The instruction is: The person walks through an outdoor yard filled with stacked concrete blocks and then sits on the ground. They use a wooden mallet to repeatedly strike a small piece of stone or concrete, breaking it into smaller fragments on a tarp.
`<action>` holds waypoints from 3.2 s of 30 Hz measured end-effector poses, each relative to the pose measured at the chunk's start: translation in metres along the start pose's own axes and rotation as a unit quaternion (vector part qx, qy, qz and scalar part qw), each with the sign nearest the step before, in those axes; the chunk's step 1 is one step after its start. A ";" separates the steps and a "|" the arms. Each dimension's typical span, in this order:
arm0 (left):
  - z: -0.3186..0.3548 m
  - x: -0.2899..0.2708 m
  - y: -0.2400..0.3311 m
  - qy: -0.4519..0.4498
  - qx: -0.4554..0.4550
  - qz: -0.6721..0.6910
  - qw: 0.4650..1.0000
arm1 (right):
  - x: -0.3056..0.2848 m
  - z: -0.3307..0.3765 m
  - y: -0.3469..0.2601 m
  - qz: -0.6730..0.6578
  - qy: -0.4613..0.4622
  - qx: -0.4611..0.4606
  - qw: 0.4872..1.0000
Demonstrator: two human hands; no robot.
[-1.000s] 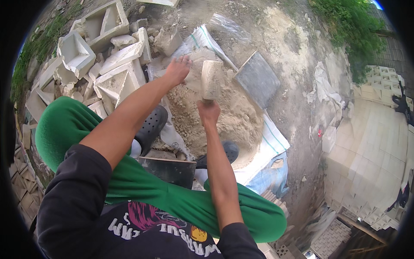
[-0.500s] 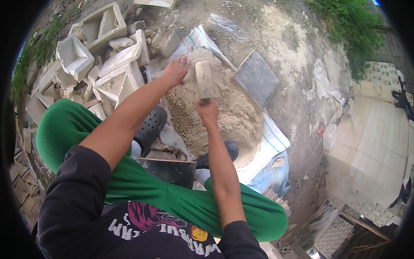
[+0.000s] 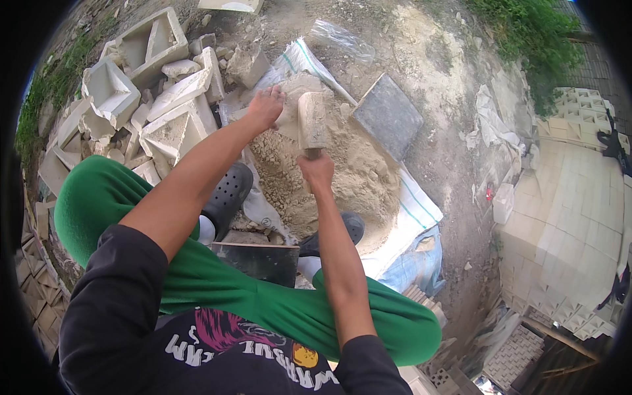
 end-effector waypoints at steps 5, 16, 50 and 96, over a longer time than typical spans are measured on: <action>0.001 0.002 -0.003 0.015 0.001 -0.006 1.000 | -0.016 0.012 -0.032 0.048 0.084 -0.058 0.994; 0.002 0.002 -0.007 0.019 -0.001 0.004 1.000 | -0.004 0.011 -0.027 -0.016 -0.036 0.052 0.998; 0.020 -0.002 -0.007 0.098 0.003 0.028 0.995 | -0.008 0.025 -0.018 0.029 -0.016 0.088 0.996; -0.009 0.012 0.038 0.202 -0.014 0.083 0.976 | -0.068 0.059 0.066 -0.117 0.159 0.231 0.953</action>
Point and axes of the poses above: each hand's wrist, its own z-axis away from the middle knuckle, its own x-axis out of the palm, y = z × x, the point moved 9 cm from there along -z, towards the middle knuckle, and after that the axes turned 3 degrees about -x, right-handed, at the moved point
